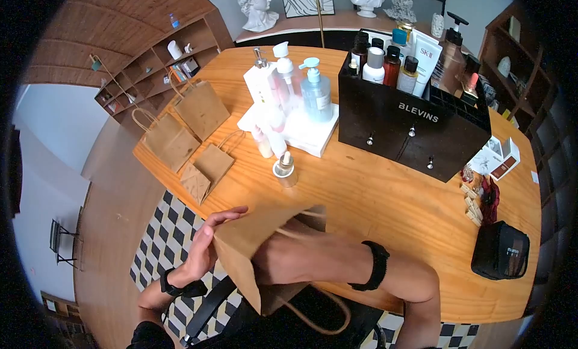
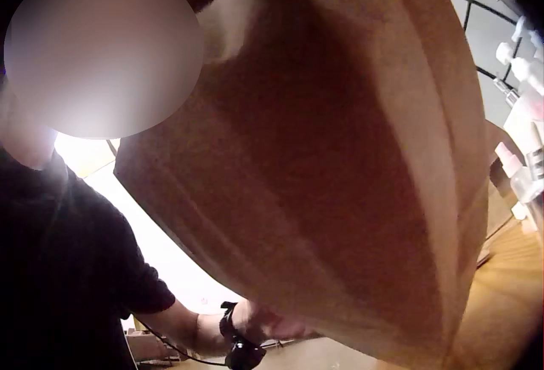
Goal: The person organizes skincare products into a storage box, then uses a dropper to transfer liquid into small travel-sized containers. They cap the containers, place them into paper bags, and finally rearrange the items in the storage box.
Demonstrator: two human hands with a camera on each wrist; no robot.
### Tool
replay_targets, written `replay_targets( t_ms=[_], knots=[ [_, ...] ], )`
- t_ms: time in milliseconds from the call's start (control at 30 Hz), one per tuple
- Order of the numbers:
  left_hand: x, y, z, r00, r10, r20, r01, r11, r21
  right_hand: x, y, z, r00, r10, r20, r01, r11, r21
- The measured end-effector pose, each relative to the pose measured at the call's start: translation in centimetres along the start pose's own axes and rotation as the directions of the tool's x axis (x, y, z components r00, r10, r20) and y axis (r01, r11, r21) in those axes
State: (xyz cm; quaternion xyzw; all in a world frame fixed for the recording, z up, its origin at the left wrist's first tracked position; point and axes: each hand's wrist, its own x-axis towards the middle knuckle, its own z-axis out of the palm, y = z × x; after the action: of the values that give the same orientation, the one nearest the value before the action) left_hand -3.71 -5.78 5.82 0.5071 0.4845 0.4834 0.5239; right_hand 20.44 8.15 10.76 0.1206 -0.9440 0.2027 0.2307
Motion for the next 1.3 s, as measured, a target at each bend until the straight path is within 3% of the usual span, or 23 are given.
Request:
replay_targets(
  t_ms=[33, 133, 167, 300, 367, 400, 433, 467, 533, 567, 600, 633, 667, 700, 767, 800, 867, 900, 967, 1100, 1167, 1233, 1300],
  knots=[
    [-0.2, 0.1, 0.0, 1.000, 0.015, -0.018, -0.015, 0.999, 0.047, -0.1, -0.1, -0.1, 0.992, 0.080, 0.102, -0.088, 0.993, 0.080],
    [-0.4, 0.5, 0.4, 0.999, 0.022, -0.039, -0.019, 0.996, 0.084, -0.2, -0.3, -0.2, 0.983, 0.182, 0.007, -0.180, 0.966, 0.184],
    [-0.3, 0.4, 0.3, 0.999, 0.026, -0.043, -0.023, 0.996, 0.083, -0.6, -0.1, -0.5, 0.990, 0.104, 0.094, -0.111, 0.991, 0.076],
    [-0.3, 0.1, 0.4, 0.984, 0.172, -0.044, -0.149, 0.934, 0.324, -1.1, 0.0, -1.1, 0.973, 0.020, 0.230, -0.031, 0.998, 0.045],
    [-0.4, 0.5, 0.4, 0.972, 0.228, -0.052, -0.191, 0.901, 0.389, -1.9, -0.4, -0.4, 0.949, 0.105, 0.296, 0.017, 0.924, -0.383],
    [-0.4, 0.7, 0.3, 0.959, 0.282, -0.036, -0.231, 0.848, 0.478, -2.6, -0.8, 0.0, 0.949, 0.105, 0.296, 0.018, 0.923, -0.384],
    [-0.5, 0.8, 0.0, 0.942, 0.334, -0.016, -0.268, 0.783, 0.562, -3.5, -1.3, 0.6, 0.937, 0.297, 0.185, -0.271, 0.950, -0.153],
    [-0.5, 0.8, -0.3, 0.941, 0.337, -0.019, -0.269, 0.782, 0.563, -4.1, -1.5, 0.9, 0.859, 0.496, 0.126, -0.509, 0.853, 0.114],
    [-0.7, 0.5, -0.9, 0.877, 0.478, 0.045, -0.350, 0.573, 0.741, -4.5, -0.9, 0.6, 0.873, 0.476, 0.104, -0.487, 0.853, 0.185],
    [-0.7, 0.4, -1.0, 0.879, 0.474, 0.045, -0.348, 0.576, 0.740, -4.5, -0.7, 0.5, 0.885, 0.459, 0.079, -0.463, 0.849, 0.254],
    [-0.5, 0.5, -1.2, 0.786, 0.600, 0.147, -0.450, 0.393, 0.802, -4.0, -0.6, 0.2, 0.885, 0.458, 0.080, -0.463, 0.849, 0.256],
    [-0.4, 0.6, -1.4, 0.670, 0.694, 0.262, -0.520, 0.187, 0.833, -3.1, -0.5, -0.3, 0.908, 0.376, 0.184, -0.391, 0.919, 0.051],
    [-0.4, 0.8, -1.7, 0.668, 0.697, 0.260, -0.519, 0.186, 0.834, -2.6, -0.6, -0.6, 0.902, 0.309, 0.300, -0.276, 0.950, -0.146],
    [-0.5, 1.0, -2.0, 0.677, 0.652, 0.340, -0.562, 0.159, 0.812, -2.6, -0.5, -0.6, 0.902, 0.308, 0.303, -0.275, 0.950, -0.148],
    [-0.5, 1.6, -2.0, 0.674, 0.592, 0.442, -0.609, 0.106, 0.786, -2.5, -0.2, -0.1, 0.970, 0.242, -0.028, -0.238, 0.966, 0.104],
    [-0.3, 2.1, -2.0, 0.675, 0.591, 0.442, -0.608, 0.104, 0.787, -2.4, 0.1, 0.1, 0.970, 0.240, -0.030, -0.235, 0.966, 0.105],
    [0.1, 2.8, -2.1, 0.715, 0.433, 0.549, -0.615, 0.015, 0.789, -2.4, 0.5, 0.3, 0.997, 0.075, 0.031, -0.069, 0.981, -0.180],
    [0.3, 2.7, -1.6, 0.706, 0.475, 0.525, -0.617, 0.048, 0.786, -2.5, 0.3, 0.2, 0.997, 0.075, 0.031, -0.068, 0.981, -0.184],
    [0.5, 2.3, -1.5, 0.687, 0.500, 0.527, -0.623, 0.032, 0.782, -2.8, 0.0, -0.1, 0.972, 0.211, 0.100, -0.213, 0.977, 0.002],
    [0.7, 2.0, -1.6, 0.639, 0.575, 0.511, -0.615, -0.016, 0.788, -2.2, 0.7, 0.9, 0.940, 0.252, 0.229, -0.255, 0.967, -0.018],
    [0.4, 2.0, -1.6, 0.661, 0.557, 0.503, -0.588, -0.032, 0.808, -0.5, 0.8, 1.2, 0.991, 0.115, -0.070, -0.113, 0.993, 0.043],
    [0.3, 1.9, -1.6, 0.681, 0.540, 0.496, -0.562, -0.049, 0.825, -0.2, 0.7, 0.6, 0.992, 0.081, -0.102, -0.080, 0.997, 0.018],
    [0.5, 1.6, -1.4, 0.641, 0.604, 0.474, -0.531, -0.098, 0.842, -0.2, 0.5, 0.1, 0.989, 0.053, -0.136, -0.054, 0.999, -0.005]
  ],
)
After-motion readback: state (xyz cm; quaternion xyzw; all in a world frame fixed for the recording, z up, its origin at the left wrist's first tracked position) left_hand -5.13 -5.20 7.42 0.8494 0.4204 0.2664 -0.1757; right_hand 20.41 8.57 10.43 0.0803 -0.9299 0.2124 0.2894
